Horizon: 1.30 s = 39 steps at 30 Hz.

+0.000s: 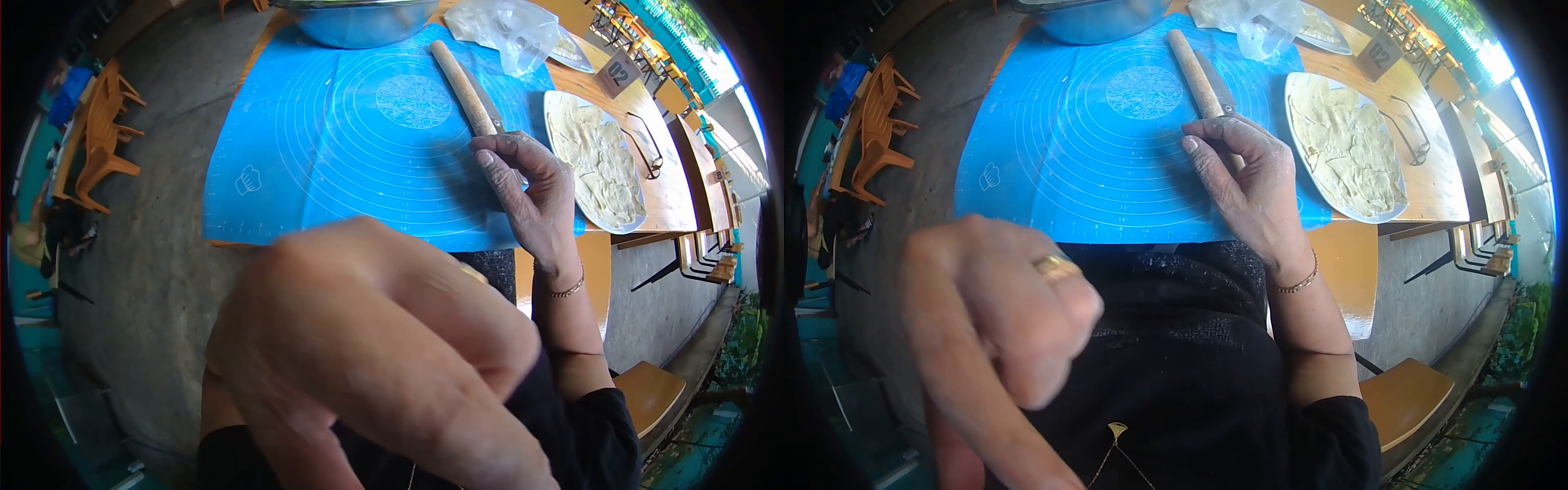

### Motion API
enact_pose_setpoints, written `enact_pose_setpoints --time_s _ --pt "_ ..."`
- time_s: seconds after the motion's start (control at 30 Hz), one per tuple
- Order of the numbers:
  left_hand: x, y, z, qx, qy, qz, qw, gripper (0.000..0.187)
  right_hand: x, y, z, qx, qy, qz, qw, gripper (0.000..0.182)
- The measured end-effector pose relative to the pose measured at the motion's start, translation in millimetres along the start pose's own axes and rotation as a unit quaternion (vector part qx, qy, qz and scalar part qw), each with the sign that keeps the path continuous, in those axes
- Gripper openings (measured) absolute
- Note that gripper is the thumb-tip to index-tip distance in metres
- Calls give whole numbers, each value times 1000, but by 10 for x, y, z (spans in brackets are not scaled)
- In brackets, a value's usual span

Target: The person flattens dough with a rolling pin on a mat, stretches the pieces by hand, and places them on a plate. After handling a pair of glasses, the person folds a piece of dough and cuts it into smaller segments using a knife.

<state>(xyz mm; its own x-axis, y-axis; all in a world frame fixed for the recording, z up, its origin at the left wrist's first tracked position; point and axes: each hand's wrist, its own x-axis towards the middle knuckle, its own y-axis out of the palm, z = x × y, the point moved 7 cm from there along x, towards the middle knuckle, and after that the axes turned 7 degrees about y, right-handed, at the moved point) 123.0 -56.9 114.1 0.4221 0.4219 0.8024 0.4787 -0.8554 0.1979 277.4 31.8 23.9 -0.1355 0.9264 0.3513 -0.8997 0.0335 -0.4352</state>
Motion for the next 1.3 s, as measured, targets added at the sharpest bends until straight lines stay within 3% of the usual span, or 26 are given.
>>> enact_pose_setpoints --time_s 0.07,0.37,0.53,0.63,0.67,0.7,0.73,0.77,0.8,1.0,1.07,1.17,1.2,1.23,1.27,1.3 --pt "-8 136 15 -119 9 91 989 27 5 27 0 5 -2 5 1000 18" --pt "-99 359 108 -139 67 105 982 21 -9 17 9 -11 -9 -1 1000 17" --pt "-183 329 62 -93 93 105 986 22 -6 1 2 20 -4 -2 1000 17" --pt "-226 314 -72 2 143 92 985 24 -10 -22 23 20 -5 -17 1000 17" --pt "-186 292 -139 76 156 47 984 20 -19 -27 29 17 -12 -12 1000 17" --pt "-91 247 -184 63 161 53 984 20 -19 -55 40 11 -20 -9 1000 17" --pt "-23 274 -302 333 245 93 906 13 -18 -69 64 0 -27 -8 1000 17" --pt "-4 359 -327 577 307 121 747 10 -25 -74 79 -6 -24 -11 1000 17" --pt "28 457 -304 660 318 141 666 11 -25 -85 98 7 -25 -12 1000 17" --pt "268 907 157 708 107 266 645 19 -96 -205 145 29 -33 -24 999 18" --pt "326 1021 277 709 77 282 641 22 -143 -308 54 99 49 -32 993 16" --pt "345 1074 452 706 50 291 643 26 -161 -598 58 71 4 -77 995 13" --pt "345 994 520 724 -11 275 633 24 -173 -748 25 67 6 -105 992 14" --pt "231 939 667 693 -34 352 628 17 -189 -921 17 69 24 -128 989 17" --pt "176 764 632 763 123 253 582 13 -197 -1111 -13 80 11 -153 985 20" --pt "234 543 629 734 10 265 626 10 -207 -1308 -54 91 -2 -175 980 23"
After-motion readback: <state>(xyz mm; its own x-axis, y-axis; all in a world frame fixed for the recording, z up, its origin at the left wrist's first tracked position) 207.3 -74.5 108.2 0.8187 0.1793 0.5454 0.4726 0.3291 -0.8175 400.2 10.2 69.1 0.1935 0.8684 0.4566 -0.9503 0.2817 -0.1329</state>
